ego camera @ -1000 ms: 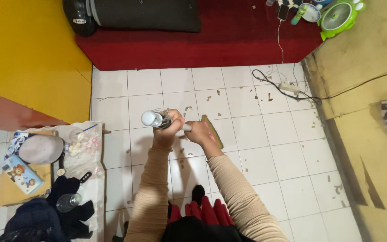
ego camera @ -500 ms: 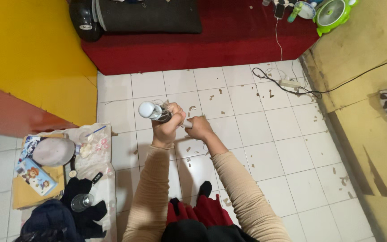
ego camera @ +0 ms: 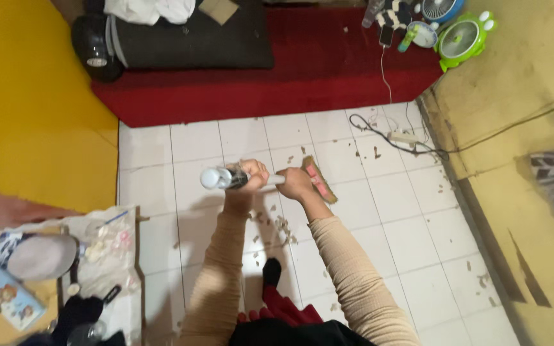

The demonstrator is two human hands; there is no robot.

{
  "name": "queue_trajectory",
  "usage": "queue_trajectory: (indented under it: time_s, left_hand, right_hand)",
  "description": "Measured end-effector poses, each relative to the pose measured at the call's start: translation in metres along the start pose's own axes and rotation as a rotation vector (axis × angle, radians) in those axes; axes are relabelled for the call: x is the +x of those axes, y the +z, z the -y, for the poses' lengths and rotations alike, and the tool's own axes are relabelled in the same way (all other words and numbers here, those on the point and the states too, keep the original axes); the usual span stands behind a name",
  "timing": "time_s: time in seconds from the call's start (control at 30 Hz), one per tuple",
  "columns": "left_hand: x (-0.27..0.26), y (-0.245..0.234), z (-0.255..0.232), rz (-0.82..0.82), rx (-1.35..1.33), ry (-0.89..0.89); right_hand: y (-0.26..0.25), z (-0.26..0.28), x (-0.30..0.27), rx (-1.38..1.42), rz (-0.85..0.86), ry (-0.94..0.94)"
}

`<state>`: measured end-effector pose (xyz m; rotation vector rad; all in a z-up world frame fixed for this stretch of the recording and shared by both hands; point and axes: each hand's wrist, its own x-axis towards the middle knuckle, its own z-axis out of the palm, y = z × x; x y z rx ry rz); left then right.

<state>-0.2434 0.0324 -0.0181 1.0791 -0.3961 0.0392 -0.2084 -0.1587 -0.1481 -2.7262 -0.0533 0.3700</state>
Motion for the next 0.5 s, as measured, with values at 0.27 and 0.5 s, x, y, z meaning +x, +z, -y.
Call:
queue_trajectory:
  time_s: [0.27,0.5]
  left_hand:
    - [0.039,0.000,0.076,0.006,0.113,-0.067]
    - [0.047,-0.032,0.100,-0.024,0.134,-0.059]
  right_hand:
    - [0.010,-0.060,0.063,0.057,0.011,0.126]
    - [0.044,-0.062,0.096,0.126,0.000,0.103]
